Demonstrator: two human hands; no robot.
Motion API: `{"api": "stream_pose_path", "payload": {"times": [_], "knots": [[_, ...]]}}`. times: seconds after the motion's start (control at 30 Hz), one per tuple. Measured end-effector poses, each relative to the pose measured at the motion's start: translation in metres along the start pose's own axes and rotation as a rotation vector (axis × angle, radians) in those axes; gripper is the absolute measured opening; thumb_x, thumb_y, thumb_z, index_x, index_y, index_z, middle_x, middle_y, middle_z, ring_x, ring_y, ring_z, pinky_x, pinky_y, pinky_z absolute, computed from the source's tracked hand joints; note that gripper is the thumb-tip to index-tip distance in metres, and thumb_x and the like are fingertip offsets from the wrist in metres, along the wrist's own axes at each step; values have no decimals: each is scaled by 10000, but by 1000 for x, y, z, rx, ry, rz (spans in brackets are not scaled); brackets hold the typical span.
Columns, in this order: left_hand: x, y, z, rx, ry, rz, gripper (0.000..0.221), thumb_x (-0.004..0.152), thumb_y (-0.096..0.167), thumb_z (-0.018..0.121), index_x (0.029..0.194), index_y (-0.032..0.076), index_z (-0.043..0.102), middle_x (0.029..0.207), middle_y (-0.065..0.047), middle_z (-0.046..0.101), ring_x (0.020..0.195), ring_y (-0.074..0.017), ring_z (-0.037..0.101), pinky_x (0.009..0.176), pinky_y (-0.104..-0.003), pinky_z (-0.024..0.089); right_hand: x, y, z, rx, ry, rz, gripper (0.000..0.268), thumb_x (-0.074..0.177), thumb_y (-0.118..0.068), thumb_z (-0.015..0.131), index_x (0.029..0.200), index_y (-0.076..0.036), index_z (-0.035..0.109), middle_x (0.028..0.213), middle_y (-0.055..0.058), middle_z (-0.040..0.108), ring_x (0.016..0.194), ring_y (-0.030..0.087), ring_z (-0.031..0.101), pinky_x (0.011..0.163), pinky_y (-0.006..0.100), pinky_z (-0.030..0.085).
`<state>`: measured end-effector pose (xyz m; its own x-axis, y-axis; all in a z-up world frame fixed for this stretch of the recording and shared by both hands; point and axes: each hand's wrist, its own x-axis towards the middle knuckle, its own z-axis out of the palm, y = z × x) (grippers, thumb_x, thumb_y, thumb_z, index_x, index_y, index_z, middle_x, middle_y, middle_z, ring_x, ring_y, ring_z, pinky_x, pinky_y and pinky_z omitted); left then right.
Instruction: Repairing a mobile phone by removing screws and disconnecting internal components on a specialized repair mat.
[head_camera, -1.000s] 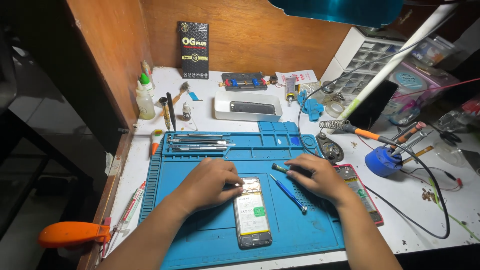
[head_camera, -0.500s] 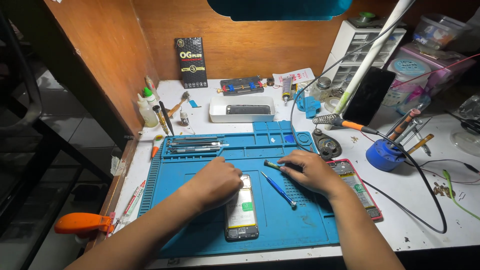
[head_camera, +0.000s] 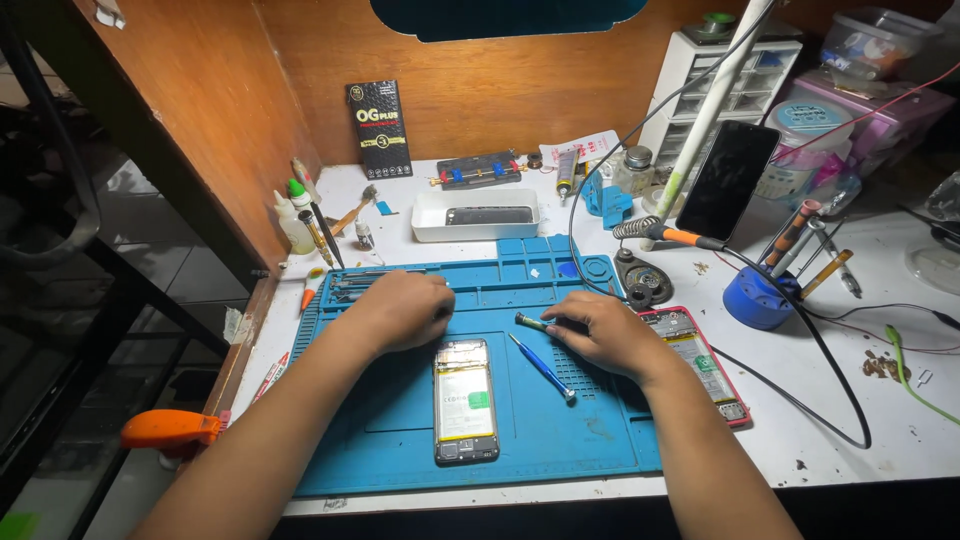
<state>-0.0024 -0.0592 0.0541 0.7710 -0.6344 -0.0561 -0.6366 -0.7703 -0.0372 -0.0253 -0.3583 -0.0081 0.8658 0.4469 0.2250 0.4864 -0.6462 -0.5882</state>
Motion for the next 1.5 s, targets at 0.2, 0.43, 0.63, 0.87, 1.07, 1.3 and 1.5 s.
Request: {"api": "stream_pose_path", "payload": {"times": [0.2,0.43,0.63,0.87,1.07,1.3,1.5], "knots": [[18,-24,30,-5,93,5,163,920,192,664,1023,110,760,988,-70,771,910,-269,743,777,-379,557,0,-3,-2,-1,-24,35,217,955,-242,687,1130,-139,766,969,94,780,917,256,747,823,389,594],[33,-38,40,48,135,-19,158,912,206,669,1021,133,757,984,-52,763,892,-249,740,759,-367,557,2,-5,-5,-15,-60,43,227,952,-211,673,1146,-125,755,976,107,774,936,272,747,824,396,600],[22,-36,32,12,128,-40,174,916,159,665,1065,131,750,1017,-56,759,920,-241,738,800,-363,554,-1,-6,-3,-39,-55,36,242,937,-217,692,1149,-119,756,993,113,774,933,274,748,805,389,612],[-34,-13,14,-286,98,-142,149,940,158,659,1051,146,758,1009,-53,754,953,-248,731,829,-364,558,3,-1,6,-80,17,35,280,917,-182,709,1188,-123,749,970,105,782,909,268,754,784,370,620],[-70,-4,36,-580,135,-123,156,925,172,689,1038,107,775,1010,-105,758,935,-322,730,791,-425,591,3,8,12,30,248,-3,407,962,-148,651,1368,-157,671,1008,84,743,930,237,708,809,383,597],[-70,-22,61,-788,211,-109,174,902,219,735,1047,156,809,962,-47,756,862,-253,718,765,-387,592,11,-44,28,480,252,-95,602,995,-62,511,1569,-7,339,991,156,625,869,237,662,802,412,614],[-65,-28,67,-775,191,-52,244,918,252,705,1137,176,781,957,-39,717,873,-293,695,799,-431,560,34,-69,39,462,154,-225,603,893,38,622,1471,26,451,905,167,686,757,262,760,679,416,675]]}}
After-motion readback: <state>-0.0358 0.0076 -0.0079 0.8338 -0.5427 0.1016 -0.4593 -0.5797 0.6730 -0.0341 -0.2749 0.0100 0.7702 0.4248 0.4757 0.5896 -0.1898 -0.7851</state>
